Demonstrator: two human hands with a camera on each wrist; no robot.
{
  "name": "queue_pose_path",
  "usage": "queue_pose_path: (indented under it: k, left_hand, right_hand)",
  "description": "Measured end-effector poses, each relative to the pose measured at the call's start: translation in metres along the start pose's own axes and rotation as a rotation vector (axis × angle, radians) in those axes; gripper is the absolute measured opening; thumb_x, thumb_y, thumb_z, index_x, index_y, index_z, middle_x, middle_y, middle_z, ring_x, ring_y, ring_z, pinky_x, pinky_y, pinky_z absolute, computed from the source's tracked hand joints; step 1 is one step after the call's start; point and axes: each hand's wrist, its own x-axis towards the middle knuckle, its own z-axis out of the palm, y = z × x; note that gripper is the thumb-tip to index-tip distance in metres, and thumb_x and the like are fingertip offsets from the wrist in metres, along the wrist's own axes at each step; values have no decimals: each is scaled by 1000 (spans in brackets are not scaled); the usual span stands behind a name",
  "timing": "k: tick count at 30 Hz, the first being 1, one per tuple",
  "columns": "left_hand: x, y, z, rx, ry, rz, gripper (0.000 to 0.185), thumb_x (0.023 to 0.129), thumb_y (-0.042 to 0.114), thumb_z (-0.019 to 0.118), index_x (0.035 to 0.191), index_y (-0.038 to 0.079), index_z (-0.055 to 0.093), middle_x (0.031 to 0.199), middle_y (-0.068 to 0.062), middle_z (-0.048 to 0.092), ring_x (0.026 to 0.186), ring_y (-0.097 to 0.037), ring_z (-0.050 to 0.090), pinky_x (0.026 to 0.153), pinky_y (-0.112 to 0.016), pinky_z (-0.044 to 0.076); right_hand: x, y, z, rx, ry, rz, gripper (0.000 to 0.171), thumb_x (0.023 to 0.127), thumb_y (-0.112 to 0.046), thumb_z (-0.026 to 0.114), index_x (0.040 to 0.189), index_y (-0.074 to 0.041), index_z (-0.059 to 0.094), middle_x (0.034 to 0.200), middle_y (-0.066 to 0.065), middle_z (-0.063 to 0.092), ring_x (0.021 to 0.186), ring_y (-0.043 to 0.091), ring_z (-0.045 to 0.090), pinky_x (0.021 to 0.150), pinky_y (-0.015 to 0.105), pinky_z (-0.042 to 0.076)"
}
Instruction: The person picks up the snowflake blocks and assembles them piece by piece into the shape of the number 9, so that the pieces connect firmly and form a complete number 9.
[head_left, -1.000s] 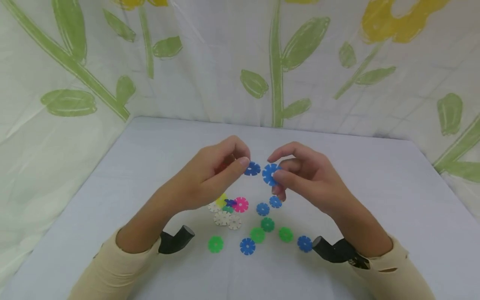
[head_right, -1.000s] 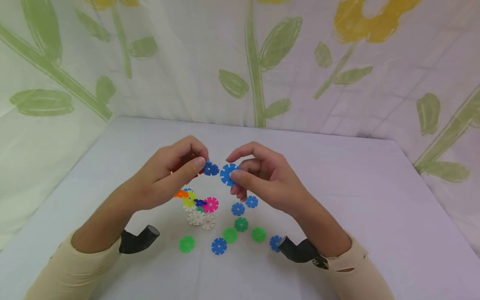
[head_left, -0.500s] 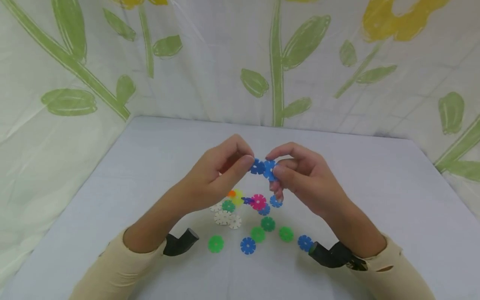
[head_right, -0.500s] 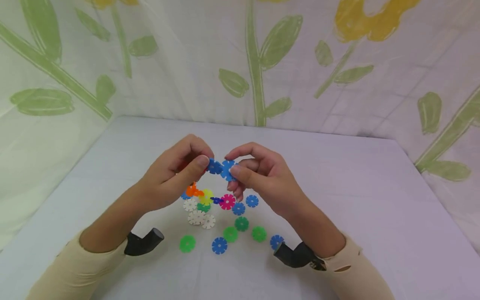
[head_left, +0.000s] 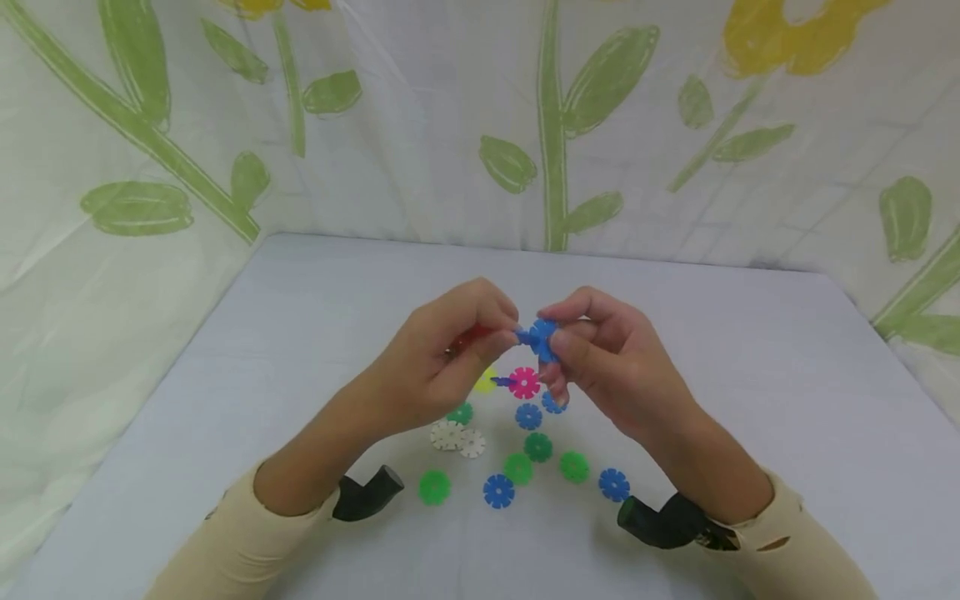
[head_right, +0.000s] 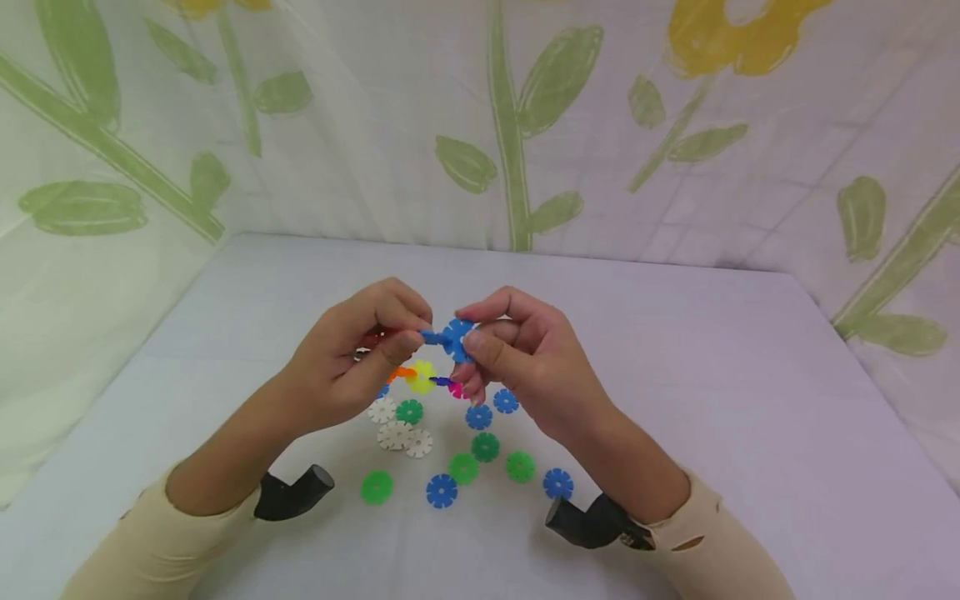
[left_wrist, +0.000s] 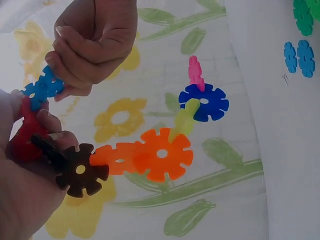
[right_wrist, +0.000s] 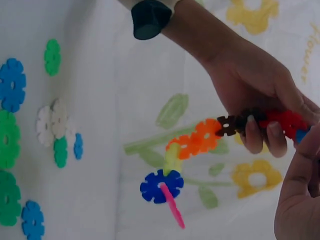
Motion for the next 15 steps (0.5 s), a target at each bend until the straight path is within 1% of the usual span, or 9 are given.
queue_pose_path:
  k: [1, 3, 5, 6, 8, 9, 12, 14, 15]
  left_hand:
    - [0, 0, 0, 0, 2, 5, 12, 103, 16, 56, 97, 6, 53, 87, -3, 52, 71, -9, 46, 60, -26, 44]
    - [0, -1, 1, 4, 7, 17, 12, 104, 16, 55, 97, 6, 54, 88, -4, 53, 71, -9, 47, 60, -26, 44]
    - [0, -2, 1, 17, 13, 26, 5, 100, 7, 59, 98, 5, 55, 89, -4, 55, 73, -10, 48, 61, -26, 45]
    - [0, -3, 1, 26, 15, 30, 7, 97, 1, 61, 98, 5, 56, 90, -5, 55, 74, -10, 48, 62, -26, 45]
    - [0, -3, 0, 39, 16, 34, 17, 91, -9, 63, 99, 5, 56, 91, -5, 56, 75, -11, 50, 63, -26, 46]
    - [1, -4, 0, 47, 17, 32, 15, 92, -8, 63, 99, 4, 57, 91, -6, 57, 75, -12, 50, 64, -26, 47]
    - [1, -6, -5, 65, -2, -13, 14, 93, -5, 64, 102, 3, 56, 91, -5, 57, 75, -11, 50, 63, -27, 48]
    - [0, -5, -9, 69, -32, -76, 18, 93, -2, 66, 106, 3, 55, 92, -3, 58, 75, -9, 53, 64, -27, 50]
    - [0, -4, -10, 79, -53, -121, 24, 93, 1, 69, 111, 3, 54, 93, -2, 59, 75, -8, 54, 63, -26, 51]
  right_hand:
    - [-1, 0, 1, -3, 6, -9, 15, 101, -3, 56, 116, -4, 60, 87, 6, 69, 75, 16, 66, 67, 26, 57]
    - [-2, 0, 5, -9, 23, -32, 15, 101, -1, 55, 116, -2, 59, 88, 6, 70, 75, 16, 67, 68, 27, 57]
    - [-3, 1, 8, -8, 42, -50, 15, 101, 0, 54, 116, -1, 59, 89, 6, 71, 75, 16, 68, 68, 28, 58]
    - [-3, 1, 10, -5, 51, -56, 15, 101, 0, 54, 116, 0, 58, 90, 7, 71, 76, 16, 69, 69, 29, 58]
    - [-3, 2, 12, -10, 71, -57, 15, 101, 0, 55, 116, -1, 58, 90, 7, 71, 76, 17, 69, 70, 30, 58]
    - [-2, 3, 12, -18, 74, -58, 15, 102, -1, 54, 116, -1, 58, 90, 7, 71, 76, 18, 68, 71, 30, 58]
    - [-1, 3, 11, -69, 82, -48, 17, 102, -1, 54, 119, -2, 57, 89, 8, 71, 77, 20, 67, 73, 32, 59]
    - [1, 1, 8, -118, 78, -42, 18, 102, 1, 53, 120, -1, 55, 89, 9, 71, 78, 21, 67, 74, 33, 59]
    - [1, 1, 7, -140, 78, -34, 18, 101, 1, 52, 119, -1, 55, 89, 10, 71, 78, 22, 67, 74, 33, 59]
